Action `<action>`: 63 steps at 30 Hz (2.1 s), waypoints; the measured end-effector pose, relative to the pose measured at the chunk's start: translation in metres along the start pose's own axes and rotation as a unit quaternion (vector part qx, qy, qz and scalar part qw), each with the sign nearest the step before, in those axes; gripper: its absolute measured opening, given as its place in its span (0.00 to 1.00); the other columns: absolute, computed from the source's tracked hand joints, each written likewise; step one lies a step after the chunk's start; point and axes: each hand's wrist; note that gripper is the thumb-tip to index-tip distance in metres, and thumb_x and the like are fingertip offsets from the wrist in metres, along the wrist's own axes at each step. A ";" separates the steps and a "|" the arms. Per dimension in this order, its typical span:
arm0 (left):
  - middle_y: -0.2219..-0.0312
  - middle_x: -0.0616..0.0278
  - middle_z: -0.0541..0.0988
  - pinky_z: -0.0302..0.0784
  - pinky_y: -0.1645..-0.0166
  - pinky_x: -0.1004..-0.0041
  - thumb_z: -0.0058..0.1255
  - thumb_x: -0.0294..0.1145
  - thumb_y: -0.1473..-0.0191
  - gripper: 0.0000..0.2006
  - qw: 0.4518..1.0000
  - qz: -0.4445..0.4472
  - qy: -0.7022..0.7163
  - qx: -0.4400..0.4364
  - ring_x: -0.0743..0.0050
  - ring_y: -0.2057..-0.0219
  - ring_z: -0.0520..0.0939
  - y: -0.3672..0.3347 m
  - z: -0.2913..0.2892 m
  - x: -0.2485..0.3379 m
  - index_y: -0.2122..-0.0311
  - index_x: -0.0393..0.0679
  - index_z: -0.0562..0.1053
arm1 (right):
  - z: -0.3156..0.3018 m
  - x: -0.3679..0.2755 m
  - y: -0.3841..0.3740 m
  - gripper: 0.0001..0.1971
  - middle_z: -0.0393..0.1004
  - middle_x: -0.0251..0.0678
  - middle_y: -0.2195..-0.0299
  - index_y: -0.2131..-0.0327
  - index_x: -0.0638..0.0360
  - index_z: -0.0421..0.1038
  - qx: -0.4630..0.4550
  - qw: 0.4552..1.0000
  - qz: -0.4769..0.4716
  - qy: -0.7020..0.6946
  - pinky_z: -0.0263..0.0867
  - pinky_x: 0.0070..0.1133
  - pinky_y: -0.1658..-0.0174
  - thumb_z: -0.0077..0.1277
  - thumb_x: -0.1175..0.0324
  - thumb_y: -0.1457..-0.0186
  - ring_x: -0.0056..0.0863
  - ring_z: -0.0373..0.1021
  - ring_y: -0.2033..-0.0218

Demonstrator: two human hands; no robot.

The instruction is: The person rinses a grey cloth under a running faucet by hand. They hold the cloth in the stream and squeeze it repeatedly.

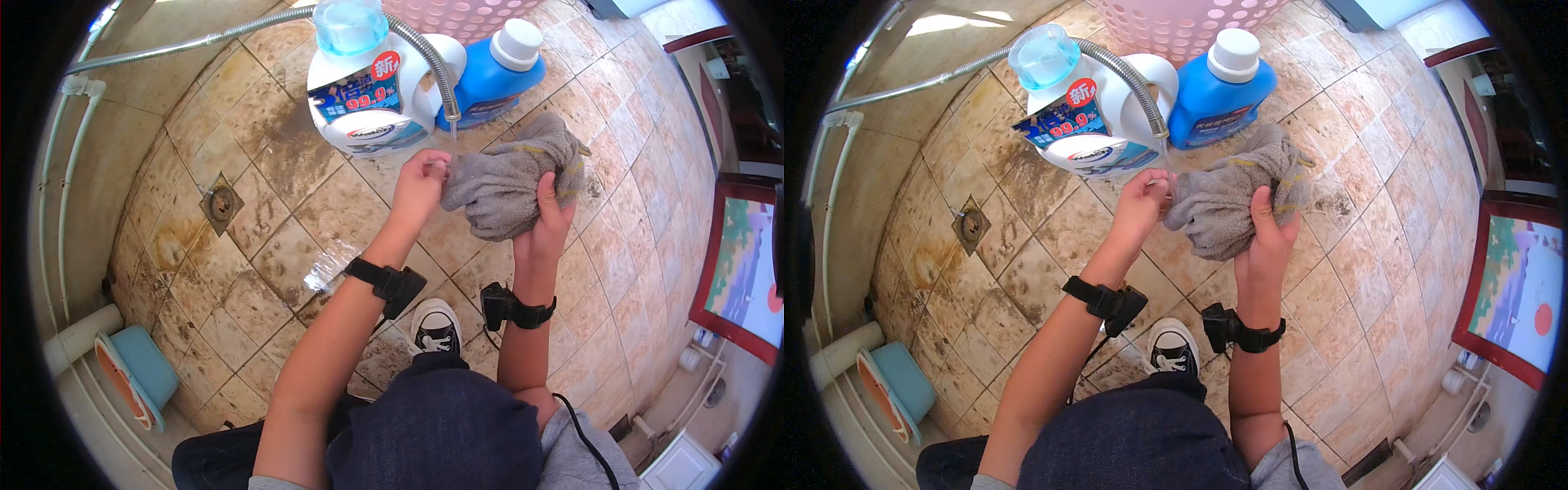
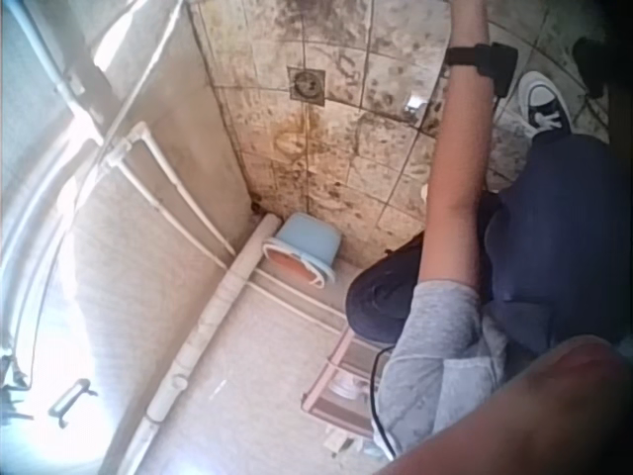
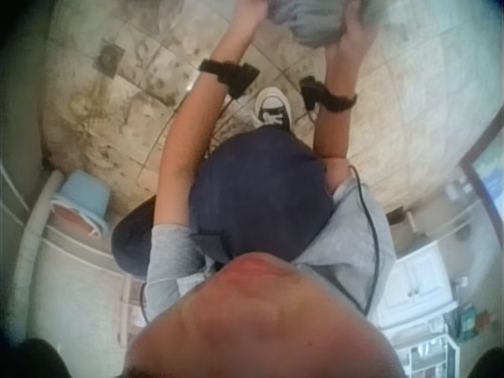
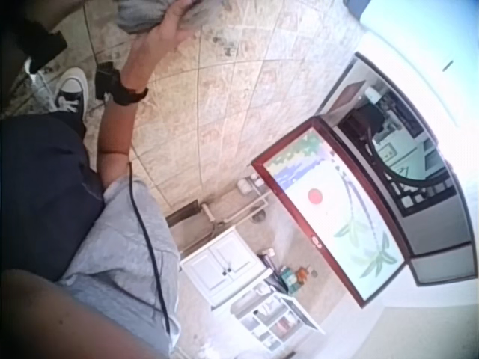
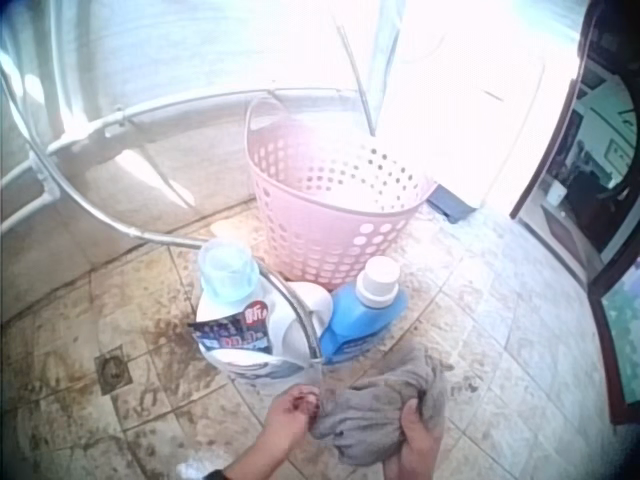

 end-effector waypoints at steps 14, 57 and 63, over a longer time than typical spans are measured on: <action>0.63 0.60 0.76 0.70 0.59 0.78 0.58 0.27 0.47 0.21 0.982 -0.122 0.136 0.053 0.75 0.65 0.76 0.006 -0.014 0.010 0.49 0.41 0.65 | -0.020 0.010 0.003 0.23 0.66 0.43 0.47 0.43 0.66 0.57 -0.064 0.996 0.056 -0.008 0.60 0.32 0.43 0.48 0.72 0.41 0.35 0.65 0.46; 0.54 0.59 0.76 0.70 0.46 0.71 0.40 0.19 0.41 0.20 0.953 -0.111 0.279 -0.031 0.71 0.51 0.75 0.025 -0.023 -0.004 0.43 0.38 0.64 | -0.052 -0.006 0.003 0.27 0.66 0.44 0.46 0.42 0.68 0.56 -0.046 0.999 -0.016 0.024 0.58 0.34 0.41 0.50 0.70 0.44 0.39 0.64 0.45; 0.52 0.58 0.75 0.70 0.47 0.71 0.41 0.16 0.44 0.24 0.959 -0.027 0.281 0.008 0.72 0.52 0.75 0.032 -0.046 -0.001 0.41 0.40 0.62 | -0.050 0.002 0.000 0.25 0.65 0.44 0.46 0.42 0.68 0.56 -0.051 0.996 -0.015 0.066 0.57 0.32 0.41 0.48 0.75 0.43 0.37 0.64 0.45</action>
Point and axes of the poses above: each hand's wrist, its own y-axis away from the middle knuckle, its own z-axis out of the palm, x = y × z
